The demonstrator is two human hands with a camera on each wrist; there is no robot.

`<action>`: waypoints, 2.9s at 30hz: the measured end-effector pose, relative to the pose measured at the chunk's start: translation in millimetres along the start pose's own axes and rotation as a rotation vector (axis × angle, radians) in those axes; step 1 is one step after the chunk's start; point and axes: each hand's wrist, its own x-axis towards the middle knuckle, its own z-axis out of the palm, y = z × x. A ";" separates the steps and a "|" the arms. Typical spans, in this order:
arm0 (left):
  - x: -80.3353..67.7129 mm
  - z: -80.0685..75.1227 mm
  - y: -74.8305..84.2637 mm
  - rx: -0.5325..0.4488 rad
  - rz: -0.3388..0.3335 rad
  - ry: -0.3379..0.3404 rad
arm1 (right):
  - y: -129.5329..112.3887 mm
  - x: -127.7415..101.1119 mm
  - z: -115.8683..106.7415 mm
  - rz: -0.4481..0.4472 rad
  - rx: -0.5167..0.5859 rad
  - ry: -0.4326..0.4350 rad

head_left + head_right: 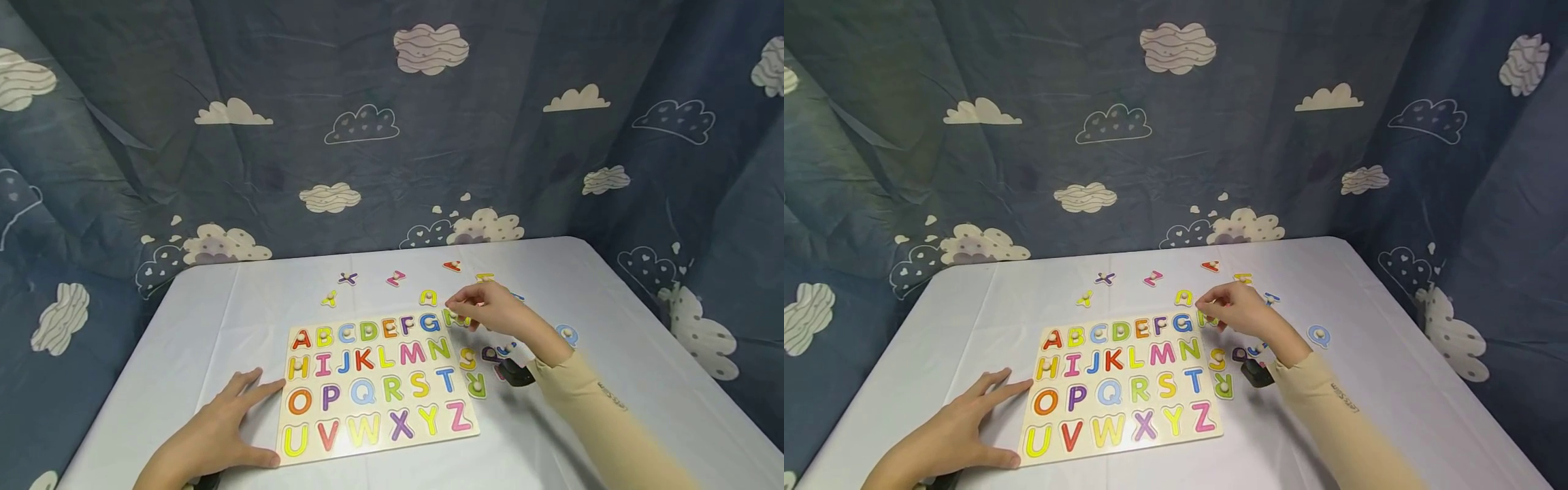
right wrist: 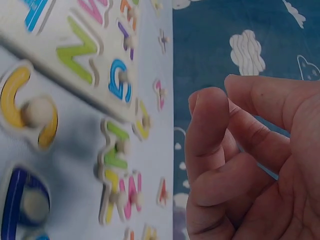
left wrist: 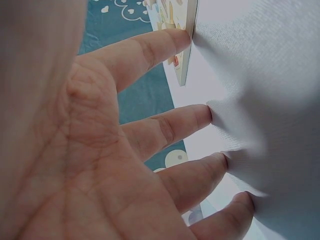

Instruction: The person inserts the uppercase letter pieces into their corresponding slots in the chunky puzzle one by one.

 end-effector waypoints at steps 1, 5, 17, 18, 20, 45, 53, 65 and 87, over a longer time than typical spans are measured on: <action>0.0 0.0 -0.1 0.001 0.002 0.002 | 1.6 -1.9 -2.7 0.003 -0.005 0.003; 0.2 -0.1 0.0 0.008 -0.002 0.005 | 7.9 -9.0 -12.4 0.041 -0.019 0.014; -0.7 -1.2 0.1 0.015 0.000 0.011 | 24.0 -5.0 -31.2 0.105 -0.036 0.033; -1.0 -0.9 0.2 0.015 0.004 0.013 | 24.1 -2.6 -31.7 0.101 -0.035 0.032; -1.1 -0.5 0.9 0.014 0.005 0.013 | 23.1 2.4 -31.9 0.097 -0.024 0.026; 5.2 -0.4 4.2 -0.008 -0.097 -0.056 | 82.5 -11.2 -91.4 0.173 -0.067 0.106; 5.2 -0.8 5.4 -0.009 -0.097 -0.057 | 103.9 -28.3 -104.7 0.205 -0.062 0.124; 4.0 0.3 5.0 0.007 -0.065 -0.051 | 109.8 -28.8 -103.6 0.241 -0.044 0.112; 6.0 2.1 3.7 0.003 -0.074 -0.060 | 111.9 -36.4 -98.5 0.266 -0.017 0.090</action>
